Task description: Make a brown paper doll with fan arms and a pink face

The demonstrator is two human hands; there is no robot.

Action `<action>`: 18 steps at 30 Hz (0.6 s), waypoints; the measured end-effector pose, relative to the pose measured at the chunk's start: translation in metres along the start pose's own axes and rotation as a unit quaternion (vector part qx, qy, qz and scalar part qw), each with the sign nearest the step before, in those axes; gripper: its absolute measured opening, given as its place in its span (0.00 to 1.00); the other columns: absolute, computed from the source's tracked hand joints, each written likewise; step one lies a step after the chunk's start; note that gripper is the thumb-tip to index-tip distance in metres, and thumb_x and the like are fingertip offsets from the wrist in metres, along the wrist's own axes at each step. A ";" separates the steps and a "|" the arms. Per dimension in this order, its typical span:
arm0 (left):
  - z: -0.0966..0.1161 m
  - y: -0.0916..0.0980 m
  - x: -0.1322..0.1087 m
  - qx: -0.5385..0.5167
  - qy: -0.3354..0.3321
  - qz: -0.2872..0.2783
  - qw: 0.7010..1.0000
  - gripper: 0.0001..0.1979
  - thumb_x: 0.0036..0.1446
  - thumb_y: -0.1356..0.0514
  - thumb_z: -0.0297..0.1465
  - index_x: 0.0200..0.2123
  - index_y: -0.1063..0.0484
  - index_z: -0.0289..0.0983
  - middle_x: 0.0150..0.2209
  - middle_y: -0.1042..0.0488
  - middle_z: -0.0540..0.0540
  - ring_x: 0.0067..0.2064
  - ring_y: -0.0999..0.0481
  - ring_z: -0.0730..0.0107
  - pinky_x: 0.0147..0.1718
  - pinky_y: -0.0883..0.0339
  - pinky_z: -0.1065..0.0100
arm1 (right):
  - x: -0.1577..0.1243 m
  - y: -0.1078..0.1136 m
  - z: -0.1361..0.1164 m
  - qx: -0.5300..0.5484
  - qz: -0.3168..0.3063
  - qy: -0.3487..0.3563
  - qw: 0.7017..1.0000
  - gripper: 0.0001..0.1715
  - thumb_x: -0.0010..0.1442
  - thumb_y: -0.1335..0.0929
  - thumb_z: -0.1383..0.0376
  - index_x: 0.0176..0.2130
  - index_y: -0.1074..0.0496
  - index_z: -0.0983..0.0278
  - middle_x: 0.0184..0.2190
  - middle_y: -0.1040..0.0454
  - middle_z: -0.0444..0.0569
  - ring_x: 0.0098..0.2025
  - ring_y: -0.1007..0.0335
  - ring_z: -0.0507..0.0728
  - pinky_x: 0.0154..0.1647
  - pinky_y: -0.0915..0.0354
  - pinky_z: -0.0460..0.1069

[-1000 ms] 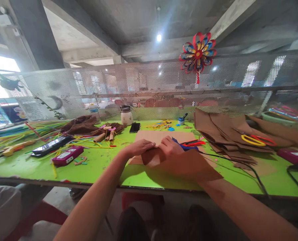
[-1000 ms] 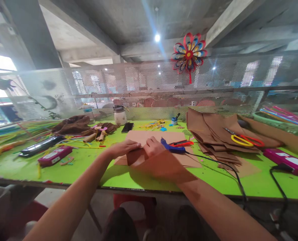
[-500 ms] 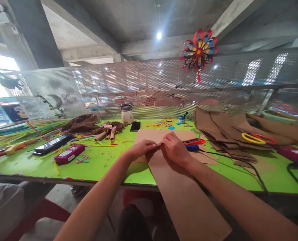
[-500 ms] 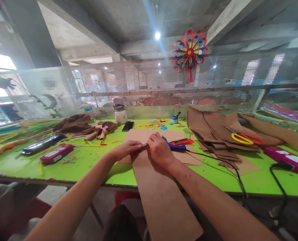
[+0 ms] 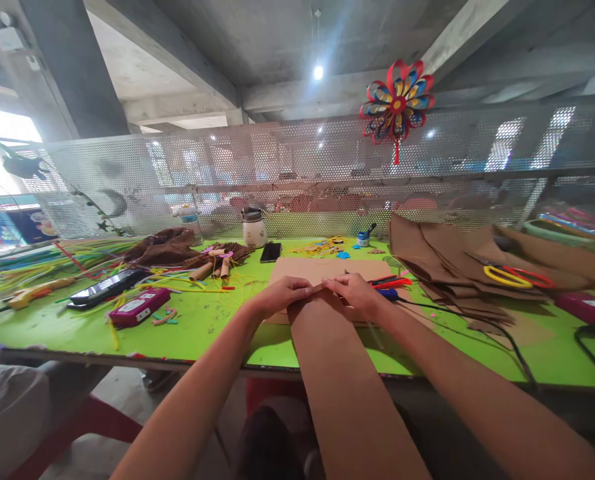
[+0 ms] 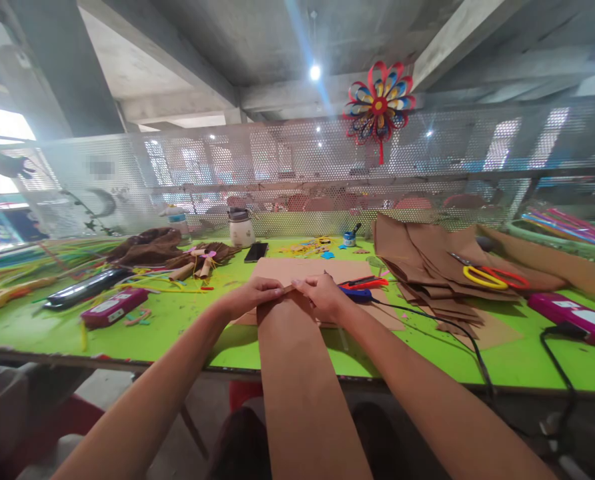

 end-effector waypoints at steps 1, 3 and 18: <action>0.000 0.000 0.000 -0.003 -0.003 0.000 1.000 0.17 0.56 0.48 0.42 0.25 0.36 0.34 0.22 0.45 0.54 0.26 0.47 0.77 0.25 0.53 0.73 | 0.000 -0.001 0.002 0.019 0.000 -0.006 1.000 0.22 0.48 0.33 0.49 0.24 0.31 0.67 0.16 0.38 0.40 0.19 0.46 0.48 0.20 0.50 0.45; -0.002 -0.001 0.000 -0.009 -0.004 0.001 1.000 0.17 0.56 0.48 0.42 0.26 0.35 0.34 0.23 0.43 0.54 0.26 0.46 0.77 0.25 0.52 0.73 | 0.001 0.000 0.004 0.046 0.006 -0.012 0.999 0.23 0.45 0.31 0.49 0.24 0.32 0.67 0.16 0.38 0.39 0.18 0.47 0.47 0.19 0.50 0.45; 0.000 -0.006 0.004 0.049 -0.008 -0.006 0.999 0.18 0.56 0.49 0.42 0.24 0.36 0.34 0.23 0.42 0.53 0.27 0.44 0.76 0.27 0.48 0.73 | 0.001 -0.004 -0.009 -0.034 -0.007 0.064 0.997 0.19 0.44 0.30 0.53 0.27 0.31 0.67 0.23 0.29 0.45 0.26 0.36 0.51 0.27 0.41 0.45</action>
Point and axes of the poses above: each hand's wrist, its own x-axis towards the middle knuckle, its own y-axis out of the back of the hand, z = x × y, the point moved 7 cm from there along x, towards the middle knuckle
